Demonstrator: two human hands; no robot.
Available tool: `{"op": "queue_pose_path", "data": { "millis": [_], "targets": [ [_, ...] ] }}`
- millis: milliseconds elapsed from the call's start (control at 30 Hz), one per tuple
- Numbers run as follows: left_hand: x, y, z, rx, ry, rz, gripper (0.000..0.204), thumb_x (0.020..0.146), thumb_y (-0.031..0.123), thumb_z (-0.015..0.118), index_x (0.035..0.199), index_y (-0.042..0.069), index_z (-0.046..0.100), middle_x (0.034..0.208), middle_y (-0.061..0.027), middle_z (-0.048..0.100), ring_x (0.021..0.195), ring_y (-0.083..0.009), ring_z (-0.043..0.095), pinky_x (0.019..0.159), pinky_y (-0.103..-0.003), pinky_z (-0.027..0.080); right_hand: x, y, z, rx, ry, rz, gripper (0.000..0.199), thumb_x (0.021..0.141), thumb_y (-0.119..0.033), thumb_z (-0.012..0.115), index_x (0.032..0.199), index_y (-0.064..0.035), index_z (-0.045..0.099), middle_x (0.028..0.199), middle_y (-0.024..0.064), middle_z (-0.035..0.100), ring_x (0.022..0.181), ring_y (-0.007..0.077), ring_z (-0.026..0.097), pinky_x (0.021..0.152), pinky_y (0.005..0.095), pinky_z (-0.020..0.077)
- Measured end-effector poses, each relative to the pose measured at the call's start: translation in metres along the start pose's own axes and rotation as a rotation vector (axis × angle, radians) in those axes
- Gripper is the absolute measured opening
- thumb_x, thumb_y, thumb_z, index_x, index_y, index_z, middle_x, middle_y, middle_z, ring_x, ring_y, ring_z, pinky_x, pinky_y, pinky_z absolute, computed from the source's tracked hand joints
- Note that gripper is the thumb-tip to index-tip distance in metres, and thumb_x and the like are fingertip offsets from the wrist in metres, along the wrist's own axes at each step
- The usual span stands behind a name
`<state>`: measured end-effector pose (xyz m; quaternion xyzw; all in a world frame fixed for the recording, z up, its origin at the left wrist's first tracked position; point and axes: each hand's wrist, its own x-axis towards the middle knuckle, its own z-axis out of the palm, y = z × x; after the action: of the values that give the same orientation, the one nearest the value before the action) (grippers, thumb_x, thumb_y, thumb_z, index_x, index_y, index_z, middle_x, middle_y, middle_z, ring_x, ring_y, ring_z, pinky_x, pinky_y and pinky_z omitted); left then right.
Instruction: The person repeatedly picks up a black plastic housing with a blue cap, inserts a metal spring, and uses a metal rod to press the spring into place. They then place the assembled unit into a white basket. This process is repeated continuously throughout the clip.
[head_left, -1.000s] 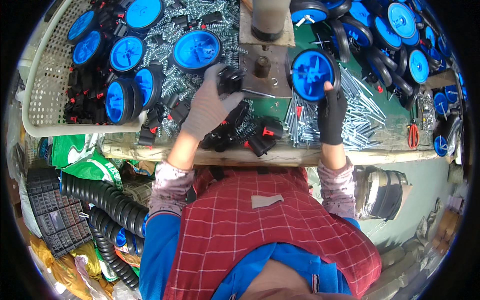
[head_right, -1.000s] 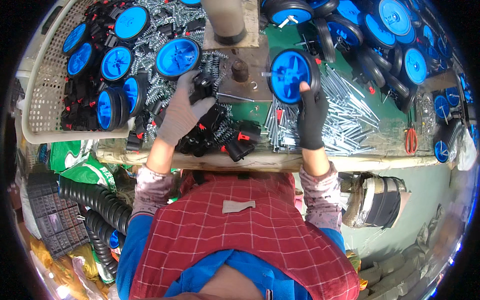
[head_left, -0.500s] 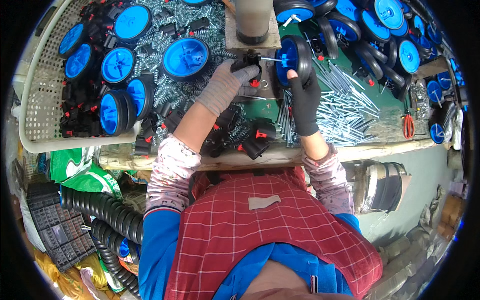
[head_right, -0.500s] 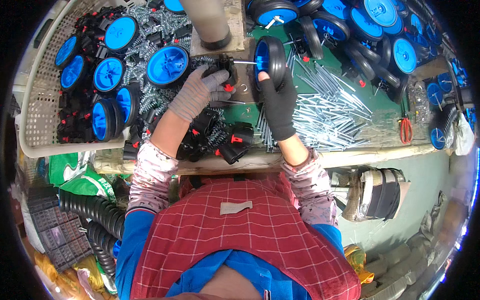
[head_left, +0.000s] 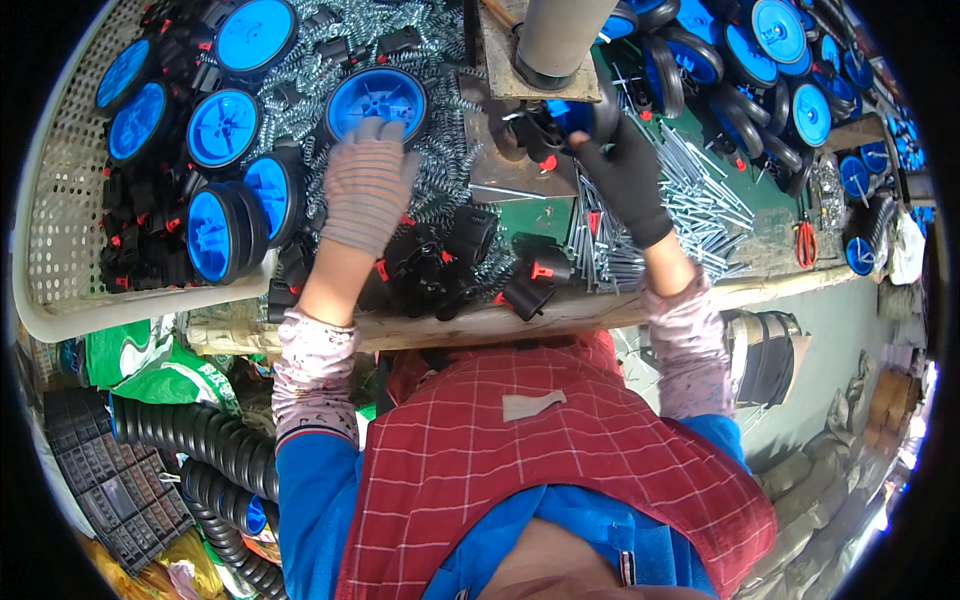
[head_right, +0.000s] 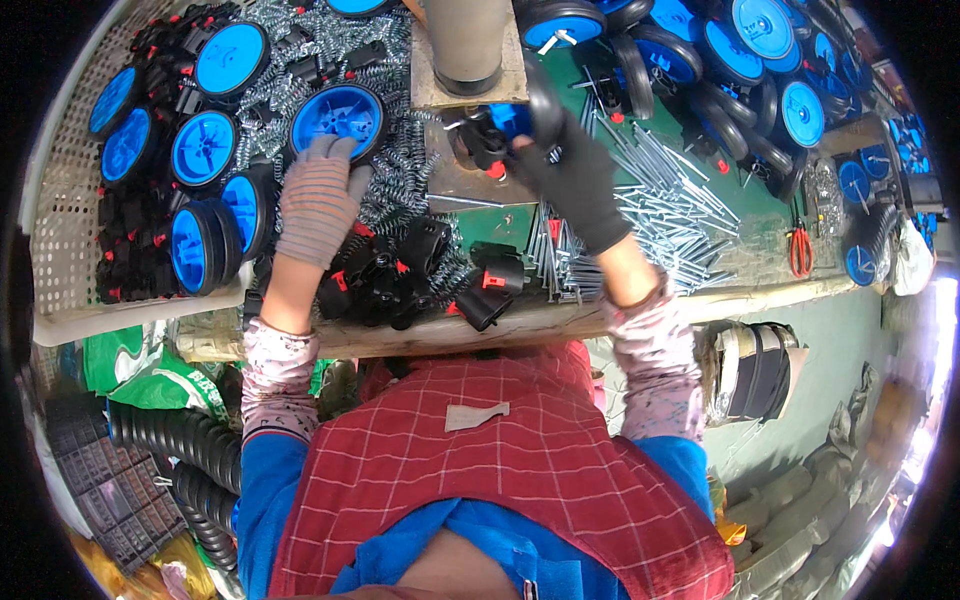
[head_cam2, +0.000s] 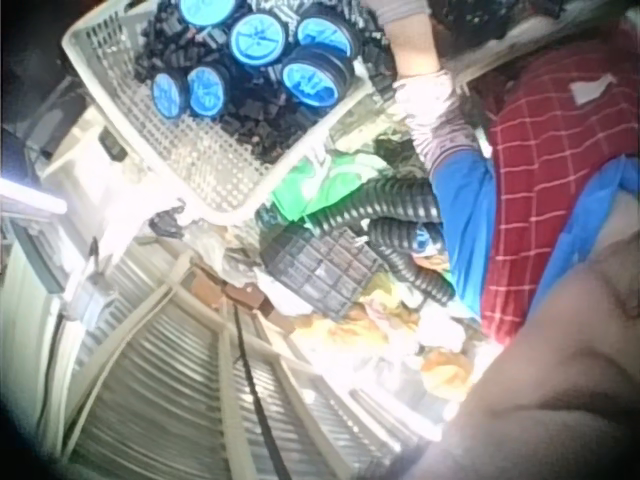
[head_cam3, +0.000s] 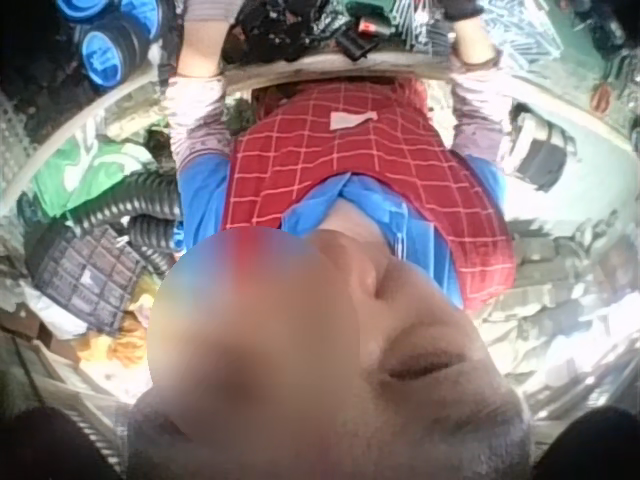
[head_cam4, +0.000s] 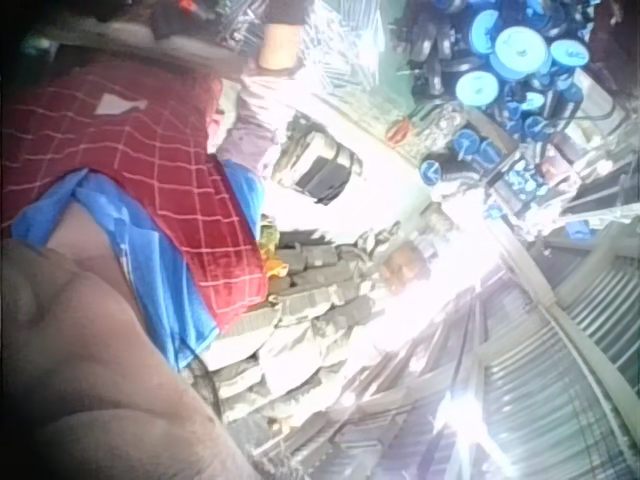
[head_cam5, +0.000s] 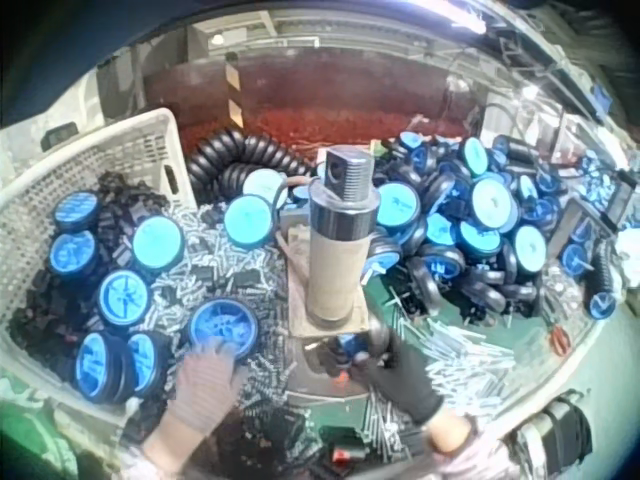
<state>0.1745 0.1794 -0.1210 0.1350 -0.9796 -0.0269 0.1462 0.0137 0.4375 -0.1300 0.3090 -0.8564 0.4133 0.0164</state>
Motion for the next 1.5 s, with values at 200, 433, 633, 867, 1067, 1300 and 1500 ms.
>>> {"op": "queue_pose_path", "data": {
  "millis": [200,433,633,867,1067,1300,1500],
  "targets": [
    [0.006,-0.041,0.013,0.266,-0.004,0.147,0.037,0.076,0.028,0.077,0.103,0.010,0.061,0.104,-0.0080,0.061,0.105,-0.0294,0.059,0.099,-0.053,0.041,0.083,0.084,-0.095,-0.265,0.116,-0.077,0.042,0.099,-0.026,0.052,0.139,-0.0137,0.051,0.122,0.0082,0.061,0.109,0.0230,0.058,0.092,0.0372,0.0452],
    [-0.018,0.004,-0.030,-0.281,0.550,-0.132,0.025,0.092,0.019,0.067,0.108,0.002,0.058,0.099,-0.0154,0.062,0.078,-0.0344,0.063,0.073,-0.041,0.052,0.010,0.010,0.010,0.338,-0.494,-0.092,0.020,0.092,-0.014,0.066,0.110,-0.0053,0.069,0.099,0.0066,0.072,0.088,0.0143,0.069,0.077,0.0291,0.0545],
    [-0.065,0.010,0.000,-0.672,0.286,-0.244,0.042,0.084,-0.001,0.061,0.126,0.000,0.058,0.124,-0.0286,0.058,0.111,-0.0425,0.059,0.097,-0.045,0.050,-0.006,0.006,0.081,-0.344,-0.428,-0.526,0.011,0.087,-0.011,0.064,0.097,-0.0069,0.065,0.089,0.0178,0.069,0.084,0.0372,0.068,0.072,0.0422,0.0547],
    [-0.071,0.036,0.007,-1.105,0.053,-0.335,0.047,0.099,0.024,0.058,0.132,-0.008,0.047,0.124,-0.0164,0.061,0.110,-0.0214,0.061,0.097,-0.033,0.051,-0.024,-0.026,-0.014,0.755,-0.362,0.158,0.062,0.087,0.004,0.067,0.141,-0.0100,0.042,0.096,0.0079,0.066,0.084,0.0149,0.067,0.075,0.0292,0.0538],
    [-0.062,0.074,-0.017,-1.572,-0.149,-0.606,0.048,0.099,0.024,0.058,0.133,-0.008,0.048,0.124,-0.0155,0.062,0.113,-0.0221,0.062,0.100,-0.032,0.049,-0.038,-0.047,-0.003,0.530,-0.221,-0.268,0.060,0.089,0.009,0.062,0.142,-0.0078,0.039,0.101,0.0098,0.066,0.091,0.0159,0.066,0.081,0.0288,0.0536],
    [-0.051,0.062,-0.021,-1.610,-0.183,-0.370,0.047,0.101,0.036,0.054,0.125,-0.004,0.054,0.116,-0.0137,0.064,0.103,-0.0193,0.063,0.092,-0.032,0.052,-0.020,-0.073,-0.018,0.057,-0.255,-0.788,0.085,0.076,-0.048,0.078,0.142,-0.0055,0.046,0.140,0.0199,0.051,0.125,0.0405,0.053,0.101,0.0503,0.0440],
    [-0.050,0.060,-0.023,-1.555,-0.343,-0.249,0.058,0.097,0.043,0.061,0.134,-0.001,0.052,0.118,-0.0160,0.066,0.110,-0.0264,0.065,0.095,-0.037,0.051,-0.028,-0.035,-0.022,-0.320,-0.180,-0.911,0.079,0.068,-0.040,0.081,0.134,-0.0064,0.055,0.125,0.0127,0.064,0.117,0.0291,0.062,0.109,0.0521,0.0403]
  ]
}}
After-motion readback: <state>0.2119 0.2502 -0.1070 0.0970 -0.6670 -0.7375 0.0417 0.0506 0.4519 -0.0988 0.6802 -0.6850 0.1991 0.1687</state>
